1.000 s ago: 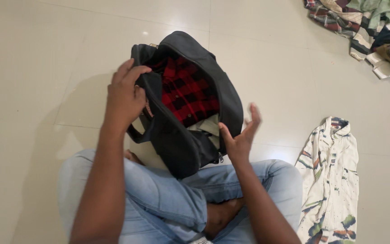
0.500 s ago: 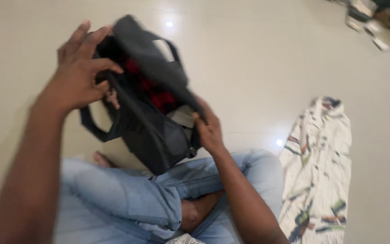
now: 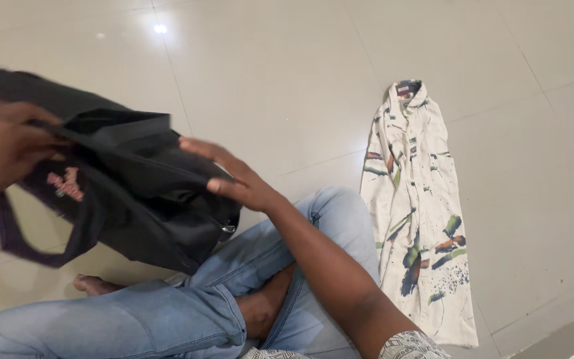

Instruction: The person takes a shirt out of a bag, buttons the front buttons, and then folds the shirt on the floor.

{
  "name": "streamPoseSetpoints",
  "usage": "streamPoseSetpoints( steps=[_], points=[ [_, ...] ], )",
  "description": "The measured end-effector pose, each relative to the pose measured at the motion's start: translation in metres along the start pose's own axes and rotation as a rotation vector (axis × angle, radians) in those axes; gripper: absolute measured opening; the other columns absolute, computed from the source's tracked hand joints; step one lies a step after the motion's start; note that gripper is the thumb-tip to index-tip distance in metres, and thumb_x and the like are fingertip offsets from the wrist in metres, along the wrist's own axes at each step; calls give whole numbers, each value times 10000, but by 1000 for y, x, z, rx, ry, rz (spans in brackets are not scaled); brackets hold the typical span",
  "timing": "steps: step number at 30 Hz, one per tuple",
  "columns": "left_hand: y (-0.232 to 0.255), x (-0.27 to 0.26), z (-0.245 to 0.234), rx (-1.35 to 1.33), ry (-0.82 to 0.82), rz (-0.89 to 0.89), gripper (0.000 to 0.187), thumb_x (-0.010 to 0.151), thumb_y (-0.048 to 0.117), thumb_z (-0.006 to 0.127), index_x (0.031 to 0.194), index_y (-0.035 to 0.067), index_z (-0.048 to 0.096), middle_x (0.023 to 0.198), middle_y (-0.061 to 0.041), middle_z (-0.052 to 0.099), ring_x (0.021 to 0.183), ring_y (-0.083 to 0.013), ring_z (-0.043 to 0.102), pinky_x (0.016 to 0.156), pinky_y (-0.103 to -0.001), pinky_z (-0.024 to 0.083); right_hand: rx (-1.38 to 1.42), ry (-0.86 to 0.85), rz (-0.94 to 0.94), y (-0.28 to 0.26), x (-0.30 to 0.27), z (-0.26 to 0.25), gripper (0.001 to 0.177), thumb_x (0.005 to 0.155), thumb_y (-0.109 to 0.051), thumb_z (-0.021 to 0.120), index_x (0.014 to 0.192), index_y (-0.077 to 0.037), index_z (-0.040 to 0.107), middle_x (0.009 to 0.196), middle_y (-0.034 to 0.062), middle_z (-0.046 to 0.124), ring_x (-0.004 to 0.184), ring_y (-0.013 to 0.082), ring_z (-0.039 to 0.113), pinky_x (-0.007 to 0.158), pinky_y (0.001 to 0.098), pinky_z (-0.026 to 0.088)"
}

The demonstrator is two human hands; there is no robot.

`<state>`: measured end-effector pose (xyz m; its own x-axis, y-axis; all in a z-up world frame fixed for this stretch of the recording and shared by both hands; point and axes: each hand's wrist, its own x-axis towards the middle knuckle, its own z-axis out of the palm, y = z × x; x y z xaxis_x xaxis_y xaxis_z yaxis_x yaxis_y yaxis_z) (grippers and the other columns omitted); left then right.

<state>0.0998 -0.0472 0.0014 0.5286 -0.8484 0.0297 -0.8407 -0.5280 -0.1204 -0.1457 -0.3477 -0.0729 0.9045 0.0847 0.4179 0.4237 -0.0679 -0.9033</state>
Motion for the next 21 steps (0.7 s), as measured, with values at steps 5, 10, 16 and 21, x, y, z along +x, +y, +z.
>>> streamPoseSetpoints(
  steps=[5,10,16,21],
  points=[
    [7,-76,27,-29,210,-148,253,806,312,768,1050,257,806,1304,13,683,1211,-193,632,1194,-409,423,-56,310,189,19,-2,-8,631,1103,-547,344,1466,-76,553,1499,125,573,1454,285,497,1199,445,390],
    [27,-147,43,-1,353,-312,240,838,308,756,1063,230,786,1301,-13,671,1217,-212,622,1189,-412,421,-35,339,379,33,-5,-5,615,1089,-542,293,1307,-87,645,1357,94,662,1274,242,606,1036,412,511],
    [41,-216,45,64,434,-484,229,877,303,741,1079,197,762,1297,-44,656,1224,-235,610,1183,-415,418,-368,72,400,29,-8,10,551,1071,-520,362,1226,-103,687,1236,107,680,1170,275,649,997,393,502],
    [46,-272,61,114,467,-569,224,910,300,729,1092,170,742,1294,-70,644,1230,-254,600,1177,-418,416,-608,-116,488,35,-11,18,550,1056,-542,361,1223,-133,690,1188,100,689,1099,311,650,930,436,519]
  ],
)
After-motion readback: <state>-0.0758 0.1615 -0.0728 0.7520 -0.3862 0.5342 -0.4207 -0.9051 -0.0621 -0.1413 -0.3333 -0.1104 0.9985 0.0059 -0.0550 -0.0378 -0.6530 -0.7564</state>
